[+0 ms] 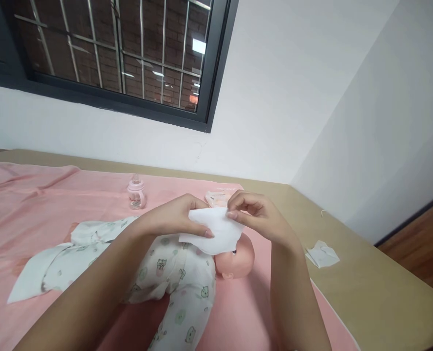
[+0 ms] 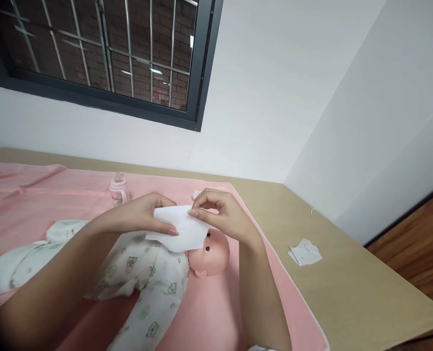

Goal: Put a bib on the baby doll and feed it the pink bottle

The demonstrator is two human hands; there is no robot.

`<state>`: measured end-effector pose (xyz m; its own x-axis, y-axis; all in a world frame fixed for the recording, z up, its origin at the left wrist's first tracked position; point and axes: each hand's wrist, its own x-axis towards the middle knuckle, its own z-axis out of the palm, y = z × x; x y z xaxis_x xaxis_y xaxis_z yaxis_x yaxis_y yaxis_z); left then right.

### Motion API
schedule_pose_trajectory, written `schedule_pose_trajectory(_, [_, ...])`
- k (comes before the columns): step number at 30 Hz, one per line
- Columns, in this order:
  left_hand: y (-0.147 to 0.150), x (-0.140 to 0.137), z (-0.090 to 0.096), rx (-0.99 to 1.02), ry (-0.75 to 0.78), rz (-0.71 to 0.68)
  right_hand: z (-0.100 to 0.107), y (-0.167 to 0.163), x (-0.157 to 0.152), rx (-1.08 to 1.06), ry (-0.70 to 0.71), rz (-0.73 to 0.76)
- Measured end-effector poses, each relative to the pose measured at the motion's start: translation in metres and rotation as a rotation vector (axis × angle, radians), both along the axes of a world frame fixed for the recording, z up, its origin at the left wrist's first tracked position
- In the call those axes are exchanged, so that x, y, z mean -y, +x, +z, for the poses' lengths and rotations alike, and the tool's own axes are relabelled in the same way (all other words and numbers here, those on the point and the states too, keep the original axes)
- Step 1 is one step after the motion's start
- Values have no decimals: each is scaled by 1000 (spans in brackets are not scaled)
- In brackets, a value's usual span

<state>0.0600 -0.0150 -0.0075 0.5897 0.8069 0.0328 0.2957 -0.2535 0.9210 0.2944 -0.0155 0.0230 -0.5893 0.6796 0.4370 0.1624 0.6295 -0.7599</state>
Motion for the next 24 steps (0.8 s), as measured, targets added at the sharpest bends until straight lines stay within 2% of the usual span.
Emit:
schedule_pose_trajectory(2, [2, 2, 0, 69, 53, 4, -2, 0, -2, -32, 17, -4])
schedule_pose_trajectory(6, [11, 7, 1, 239, 288, 57, -10, -2, -10, -130, -8, -22])
schedule_pose_trajectory(10, [21, 12, 0, 345, 487, 235, -17, -12, -15, -233, -64, -57])
schedule_pose_trajectory(12, [26, 13, -1, 382, 520, 311, -20, -17, -15, -249, -98, -72])
schedule_pose_trajectory(14, [29, 14, -2, 443, 460, 381, -22, -21, -15, -254, -126, -71])
schedule_pose_trajectory(16, [29, 13, -3, 508, 330, 458, -22, -22, -15, -257, -142, -66])
schedule_pose_trajectory(19, [27, 13, -2, 528, 201, 545, -22, -19, -19, -248, -140, -114])
schedule_pose_trajectory(24, [25, 8, -3, 379, 125, 464, -29, -1, -47, -207, -158, -281])
